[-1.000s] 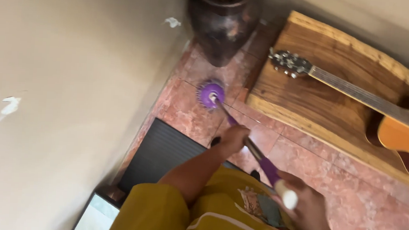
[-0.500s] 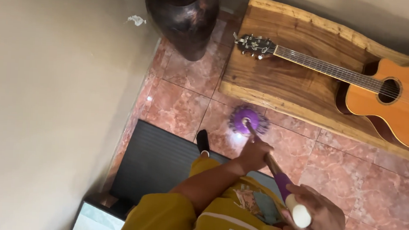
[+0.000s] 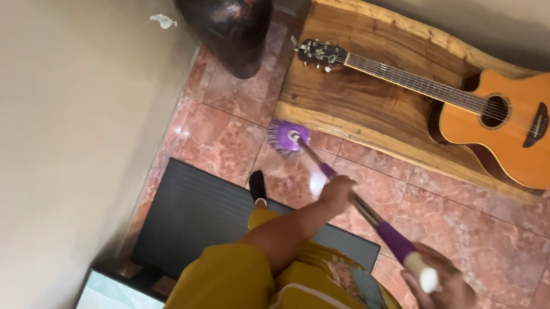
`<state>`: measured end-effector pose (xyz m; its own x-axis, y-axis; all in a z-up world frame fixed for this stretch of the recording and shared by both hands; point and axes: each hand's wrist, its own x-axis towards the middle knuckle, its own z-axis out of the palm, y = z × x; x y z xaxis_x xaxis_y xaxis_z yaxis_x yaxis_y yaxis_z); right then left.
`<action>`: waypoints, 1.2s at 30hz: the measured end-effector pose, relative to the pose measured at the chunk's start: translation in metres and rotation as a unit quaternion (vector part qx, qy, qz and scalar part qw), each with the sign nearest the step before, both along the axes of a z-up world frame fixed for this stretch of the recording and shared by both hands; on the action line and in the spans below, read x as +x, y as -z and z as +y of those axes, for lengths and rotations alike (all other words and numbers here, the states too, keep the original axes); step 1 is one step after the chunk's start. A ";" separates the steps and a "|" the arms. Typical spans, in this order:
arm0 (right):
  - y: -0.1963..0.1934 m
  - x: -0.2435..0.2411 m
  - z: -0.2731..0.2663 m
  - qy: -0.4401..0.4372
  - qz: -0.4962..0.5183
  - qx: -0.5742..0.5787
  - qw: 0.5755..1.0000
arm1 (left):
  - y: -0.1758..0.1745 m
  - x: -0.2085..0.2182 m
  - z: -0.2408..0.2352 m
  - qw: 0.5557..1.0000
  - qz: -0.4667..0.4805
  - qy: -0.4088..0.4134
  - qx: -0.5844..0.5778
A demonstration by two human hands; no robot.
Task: Mopping a tiled floor in an entrance area.
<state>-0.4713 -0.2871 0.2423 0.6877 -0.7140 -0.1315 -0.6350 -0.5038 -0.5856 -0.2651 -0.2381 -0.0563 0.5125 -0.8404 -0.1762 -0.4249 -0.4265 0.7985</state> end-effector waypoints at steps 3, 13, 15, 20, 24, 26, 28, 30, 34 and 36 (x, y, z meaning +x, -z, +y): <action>0.027 -0.048 -0.017 -0.011 -0.139 0.027 0.990 | -0.004 -0.038 -0.034 0.996 0.041 0.069 0.024; 0.001 -0.069 -0.033 -0.030 0.067 -0.023 0.997 | -0.038 -0.087 -0.034 0.986 0.092 0.135 -0.011; -0.008 -0.050 -0.040 -0.064 0.056 0.004 0.996 | -0.037 -0.076 -0.018 0.994 0.056 0.098 0.002; 0.007 0.014 -0.030 -0.177 -0.097 0.041 0.979 | 0.023 -0.037 0.042 0.997 -0.004 -0.071 -0.026; 0.029 0.063 -0.009 -0.279 -0.035 0.068 0.957 | 0.018 0.005 0.103 0.962 -0.110 -0.248 0.022; 0.044 0.070 -0.005 -0.302 -0.007 0.063 0.951 | 0.015 0.015 0.120 0.946 -0.123 -0.300 0.019; 0.057 0.069 -0.003 -0.324 0.014 0.030 0.946 | 0.010 0.023 0.130 0.914 -0.206 -0.334 0.099; 0.044 0.059 -0.008 -0.323 0.053 0.028 0.944 | 0.026 0.008 0.130 0.924 -0.204 -0.309 0.093; 0.045 0.020 -0.034 -0.270 0.108 0.020 0.957 | 0.093 -0.035 0.110 0.982 -0.060 -0.178 0.035; 0.056 -0.005 -0.062 -0.276 0.098 0.069 0.954 | 0.035 -0.042 0.105 0.992 -0.037 -0.115 0.022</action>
<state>-0.4765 -0.3489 0.1861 0.9067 -0.2171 -0.3616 -0.3990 -0.7199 -0.5680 -0.3067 -0.1331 -0.0908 0.7022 -0.6925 -0.1656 -0.3688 -0.5527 0.7473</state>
